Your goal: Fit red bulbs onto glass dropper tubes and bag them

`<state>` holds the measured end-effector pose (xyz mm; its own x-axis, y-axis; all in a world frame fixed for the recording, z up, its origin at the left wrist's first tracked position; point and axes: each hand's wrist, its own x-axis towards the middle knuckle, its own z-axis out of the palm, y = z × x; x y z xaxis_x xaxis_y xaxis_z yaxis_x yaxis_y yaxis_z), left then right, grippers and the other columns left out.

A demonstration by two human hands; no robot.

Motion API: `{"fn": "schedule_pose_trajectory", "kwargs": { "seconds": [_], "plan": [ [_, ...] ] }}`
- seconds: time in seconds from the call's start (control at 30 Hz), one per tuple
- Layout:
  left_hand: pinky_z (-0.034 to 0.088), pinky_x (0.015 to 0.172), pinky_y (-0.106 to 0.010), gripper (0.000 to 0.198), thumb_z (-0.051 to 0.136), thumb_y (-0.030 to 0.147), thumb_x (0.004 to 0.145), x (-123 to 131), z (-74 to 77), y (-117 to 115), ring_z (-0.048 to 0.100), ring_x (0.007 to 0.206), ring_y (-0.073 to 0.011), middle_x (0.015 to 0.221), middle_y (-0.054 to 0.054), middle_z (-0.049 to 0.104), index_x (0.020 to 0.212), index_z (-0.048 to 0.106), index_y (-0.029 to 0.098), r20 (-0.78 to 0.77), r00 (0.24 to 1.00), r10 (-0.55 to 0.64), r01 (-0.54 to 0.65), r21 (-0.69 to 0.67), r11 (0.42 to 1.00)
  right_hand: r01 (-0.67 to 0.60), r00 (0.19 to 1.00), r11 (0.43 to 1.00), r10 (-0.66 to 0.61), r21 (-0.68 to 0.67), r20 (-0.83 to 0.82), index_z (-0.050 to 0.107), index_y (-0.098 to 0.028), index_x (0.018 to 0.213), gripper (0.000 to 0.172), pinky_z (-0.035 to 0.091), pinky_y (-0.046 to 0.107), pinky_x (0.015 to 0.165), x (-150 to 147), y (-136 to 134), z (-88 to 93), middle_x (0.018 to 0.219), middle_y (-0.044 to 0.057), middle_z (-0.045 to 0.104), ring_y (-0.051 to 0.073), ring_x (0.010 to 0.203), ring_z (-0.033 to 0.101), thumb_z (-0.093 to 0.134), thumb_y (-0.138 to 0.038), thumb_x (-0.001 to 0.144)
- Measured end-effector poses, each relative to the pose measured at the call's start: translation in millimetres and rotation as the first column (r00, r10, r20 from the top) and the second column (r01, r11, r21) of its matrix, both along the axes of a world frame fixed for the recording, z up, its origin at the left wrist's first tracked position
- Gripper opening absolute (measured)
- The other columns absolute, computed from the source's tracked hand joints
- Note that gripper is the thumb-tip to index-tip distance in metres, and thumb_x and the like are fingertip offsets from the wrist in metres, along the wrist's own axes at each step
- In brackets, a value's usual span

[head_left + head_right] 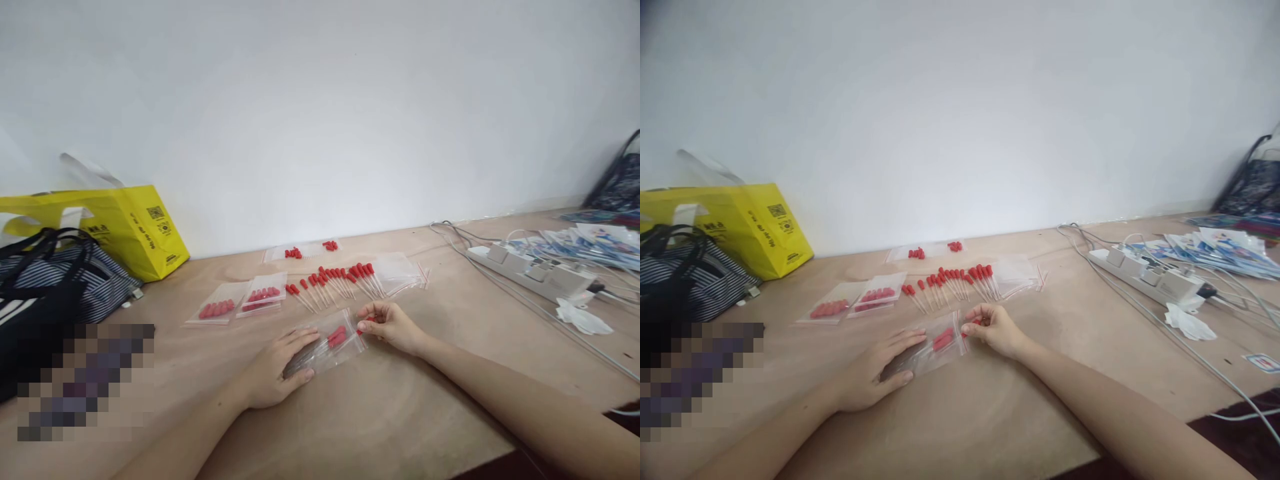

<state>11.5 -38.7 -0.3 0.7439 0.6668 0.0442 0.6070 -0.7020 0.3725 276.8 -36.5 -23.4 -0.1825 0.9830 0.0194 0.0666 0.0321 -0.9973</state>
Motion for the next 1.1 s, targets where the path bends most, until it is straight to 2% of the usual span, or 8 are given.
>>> {"fn": "schedule_pose_trajectory", "kwargs": {
  "seconds": [0.1,0.27,0.43,0.53,0.67,0.87,1.0,1.1],
  "plan": [
    [0.026,0.103,-0.043,0.05,0.044,0.04,0.082,0,-0.4,0,0.031,0.124,-0.023,0.136,-0.002,0.035,0.129,0.032,0.027,0.007,1.0,0.003,-0.003,-0.001,1.0,-0.022,0.998,1.0,0.022,0.003,-0.064,0.053,-0.014,0.073,0.038,0.037,0.019,0.046,-1,0,-0.3,0.057,-0.005,0.054,0.005,0.047,0.047,0.073,-0.039,0.053],
    [0.026,0.102,-0.043,0.05,0.044,0.04,0.082,0,-0.8,0,0.031,0.124,-0.0233,0.136,-0.003,0.035,0.129,0.032,0.026,0.014,1.0,-0.008,0.008,0.005,1.0,-0.22,0.964,0.974,0.208,-0.059,-0.163,0.057,-0.013,0.085,0.039,0.047,0.025,0.065,3,3,-0.3,0.065,-0.001,0.06,0.009,0.061,0.058,0.07,-0.038,0.059],
    [0.025,0.103,-0.043,0.05,0.043,0.04,0.082,-1,-2.1,1,0.032,0.123,-0.0228,0.136,-0.003,0.035,0.129,0.032,0.027,0.029,0.999,-0.014,0.013,0.006,1.0,-0.289,0.957,0.948,0.287,-0.137,-0.032,0.056,-0.014,0.086,0.042,0.039,0.016,0.038,1,2,3.1,0.067,-0.002,0.061,0.004,0.039,0.05,0.073,-0.035,0.054],
    [0.025,0.103,-0.044,0.05,0.044,0.04,0.082,-1,-3.3,2,0.032,0.123,-0.0235,0.135,-0.002,0.036,0.129,0.032,0.027,0.047,0.999,-0.013,0.013,0.004,1.0,-0.272,0.959,0.949,0.28,-0.163,0.032,0.054,-0.014,0.079,0.04,0.032,0.013,0.03,-5,2,5.8,0.071,-0.002,0.062,0.0,0.034,0.043,0.075,-0.032,0.05],
    [0.024,0.103,-0.044,0.051,0.044,0.04,0.082,-2,-3.2,2,0.031,0.123,-0.0231,0.136,-0.003,0.035,0.129,0.032,0.026,0.046,0.999,-0.011,0.011,0.004,1.0,-0.241,0.967,0.96,0.251,-0.143,0.049,0.05,-0.015,0.071,0.036,0.033,0.013,0.031,-13,5,3.1,0.057,-0.006,0.058,0.001,0.035,0.042,0.075,-0.029,0.049],
    [0.024,0.103,-0.044,0.051,0.044,0.039,0.082,-1,-1.5,1,0.033,0.123,-0.0232,0.135,-0.003,0.035,0.129,0.032,0.027,0.042,0.999,-0.02,0.02,0.002,1.0,-0.093,0.988,0.994,0.086,0.051,0.132,0.05,-0.016,0.069,0.025,0.035,0.015,0.037,-22,7,-5.5,0.053,-0.006,0.052,0.005,0.042,0.046,0.069,-0.029,0.059],
    [0.024,0.103,-0.044,0.051,0.044,0.039,0.082,-1,-0.6,1,0.033,0.123,-0.0232,0.136,-0.003,0.035,0.129,0.031,0.027,0.044,0.999,-0.018,0.018,0.008,1.0,-0.209,0.962,0.97,0.181,0.127,0.202,0.052,-0.016,0.073,0.019,0.038,0.016,0.041,-18,9,-4.5,0.058,-0.005,0.054,0.005,0.045,0.047,0.064,-0.028,0.064],
    [0.026,0.102,-0.043,0.05,0.045,0.039,0.081,-1,0.1,1,0.033,0.122,-0.0231,0.135,-0.003,0.036,0.128,0.033,0.026,0.04,0.999,-0.023,0.023,0.012,1.0,-0.23,0.873,0.965,0.146,0.129,0.465,0.054,-0.016,0.077,0.013,0.039,0.017,0.042,-5,21,3.0,0.059,-0.004,0.056,0.007,0.046,0.05,0.057,-0.027,0.071]
  ]
}}
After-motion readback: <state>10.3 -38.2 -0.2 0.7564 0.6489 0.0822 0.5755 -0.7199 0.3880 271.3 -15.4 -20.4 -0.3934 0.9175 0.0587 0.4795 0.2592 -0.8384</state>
